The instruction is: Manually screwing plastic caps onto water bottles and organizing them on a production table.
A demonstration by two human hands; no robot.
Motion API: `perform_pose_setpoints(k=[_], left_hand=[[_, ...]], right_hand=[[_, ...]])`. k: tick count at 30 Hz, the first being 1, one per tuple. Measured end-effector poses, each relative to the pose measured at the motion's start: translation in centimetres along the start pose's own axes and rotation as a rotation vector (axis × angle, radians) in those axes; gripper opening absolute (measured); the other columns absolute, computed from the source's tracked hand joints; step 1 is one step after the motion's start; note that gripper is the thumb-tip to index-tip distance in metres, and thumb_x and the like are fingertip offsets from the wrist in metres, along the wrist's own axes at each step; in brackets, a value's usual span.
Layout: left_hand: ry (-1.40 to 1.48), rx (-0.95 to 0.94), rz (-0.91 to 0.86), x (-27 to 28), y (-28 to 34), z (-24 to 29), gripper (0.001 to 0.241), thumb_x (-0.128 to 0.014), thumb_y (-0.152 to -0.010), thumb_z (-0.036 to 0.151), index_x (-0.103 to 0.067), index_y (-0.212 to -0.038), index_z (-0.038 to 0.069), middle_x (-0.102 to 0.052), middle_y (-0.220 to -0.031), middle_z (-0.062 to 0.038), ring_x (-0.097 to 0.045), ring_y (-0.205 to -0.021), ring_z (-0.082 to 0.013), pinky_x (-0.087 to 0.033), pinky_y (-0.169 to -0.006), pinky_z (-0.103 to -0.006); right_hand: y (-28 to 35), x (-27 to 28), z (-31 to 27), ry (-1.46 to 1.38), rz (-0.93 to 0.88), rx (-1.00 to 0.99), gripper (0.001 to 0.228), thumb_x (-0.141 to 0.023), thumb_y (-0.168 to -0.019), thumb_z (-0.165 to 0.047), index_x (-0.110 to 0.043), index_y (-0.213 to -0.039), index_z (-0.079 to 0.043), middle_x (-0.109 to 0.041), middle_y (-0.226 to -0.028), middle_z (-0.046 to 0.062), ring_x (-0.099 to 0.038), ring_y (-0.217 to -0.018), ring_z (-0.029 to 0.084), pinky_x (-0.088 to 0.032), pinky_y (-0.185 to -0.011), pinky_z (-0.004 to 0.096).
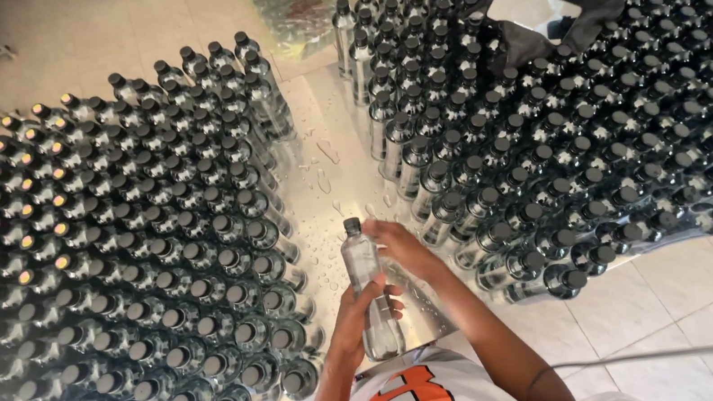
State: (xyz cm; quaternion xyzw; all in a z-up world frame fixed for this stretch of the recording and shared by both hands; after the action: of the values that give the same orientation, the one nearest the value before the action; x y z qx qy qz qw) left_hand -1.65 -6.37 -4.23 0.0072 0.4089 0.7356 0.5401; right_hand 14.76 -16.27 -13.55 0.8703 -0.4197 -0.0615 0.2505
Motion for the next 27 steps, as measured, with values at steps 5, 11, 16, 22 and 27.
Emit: perform_pose_setpoints(k=[5, 11, 16, 22, 27], left_hand=[[0.153, -0.015, -0.234, 0.6, -0.3, -0.6, 0.035, -0.069, -0.102, 0.024, -0.057, -0.127, 0.003, -0.074, -0.094, -0.020, -0.071, -0.071, -0.0288, -0.062, -0.069, -0.0422], [0.026, -0.030, -0.296, 0.6, 0.6, 0.6, 0.036, -0.069, -0.102, 0.026, -0.058, -0.129, 0.005, -0.075, -0.095, -0.020, -0.070, -0.074, -0.0276, -0.061, -0.070, -0.0424], [-0.217, -0.017, -0.041, 0.1, 0.5, 1.4, 0.035, -0.079, -0.092, 0.024, -0.065, -0.117, 0.005, -0.073, -0.093, -0.014, -0.070, -0.072, -0.0245, -0.060, -0.071, -0.0380], [-0.238, -0.049, -0.006, 0.5, -0.1, 0.6, 0.037, -0.082, -0.090, 0.025, -0.065, -0.116, 0.005, -0.073, -0.090, -0.013, -0.069, -0.070, -0.0246, -0.060, -0.068, -0.0381], [-0.034, -0.006, -0.155, 0.3, 0.7, 1.0, 0.032, -0.076, -0.097, 0.021, -0.063, -0.120, 0.002, -0.073, -0.089, -0.017, -0.069, -0.070, -0.0257, -0.060, -0.068, -0.0378]], right_hand=[[0.3, 0.2, -1.7, -0.934, -0.614, 0.203, 0.066, -0.048, -0.115, -0.048, -0.052, -0.158, 0.002, -0.060, -0.157, 0.026, -0.064, -0.139, 0.036, -0.053, -0.114, 0.053], [-0.3, 0.0, -0.7, -1.045, -0.623, 0.144, 0.051, -0.061, -0.112, -0.035, -0.063, -0.145, 0.004, -0.060, -0.156, 0.028, -0.056, -0.149, 0.037, -0.049, -0.122, 0.058], [0.2, -0.1, -1.7, -0.836, -0.374, 0.097, 0.034, -0.074, -0.103, -0.032, -0.076, -0.123, -0.003, -0.078, -0.126, 0.014, -0.072, -0.126, 0.027, -0.056, -0.111, 0.043], [1.6, -0.2, -3.5, -0.717, -0.302, 0.073, 0.033, -0.072, -0.103, -0.037, -0.075, -0.118, -0.009, -0.080, -0.120, 0.011, -0.075, -0.116, 0.025, -0.059, -0.102, 0.043], [3.2, -0.3, -5.6, -0.721, -0.308, 0.037, 0.075, -0.042, -0.109, -0.055, -0.058, -0.154, 0.003, -0.069, -0.145, 0.026, -0.066, -0.137, 0.039, -0.054, -0.111, 0.052]])
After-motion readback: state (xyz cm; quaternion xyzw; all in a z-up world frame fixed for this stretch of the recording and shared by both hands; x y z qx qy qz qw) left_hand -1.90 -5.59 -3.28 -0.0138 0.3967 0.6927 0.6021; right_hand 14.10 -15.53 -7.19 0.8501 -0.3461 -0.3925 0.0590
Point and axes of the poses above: each hand's wrist, its own y-axis away from the middle knuckle, its own x-axis out of the back of the hand, z = x × y, the point moved 1 cm from there along -y, towards the middle knuckle
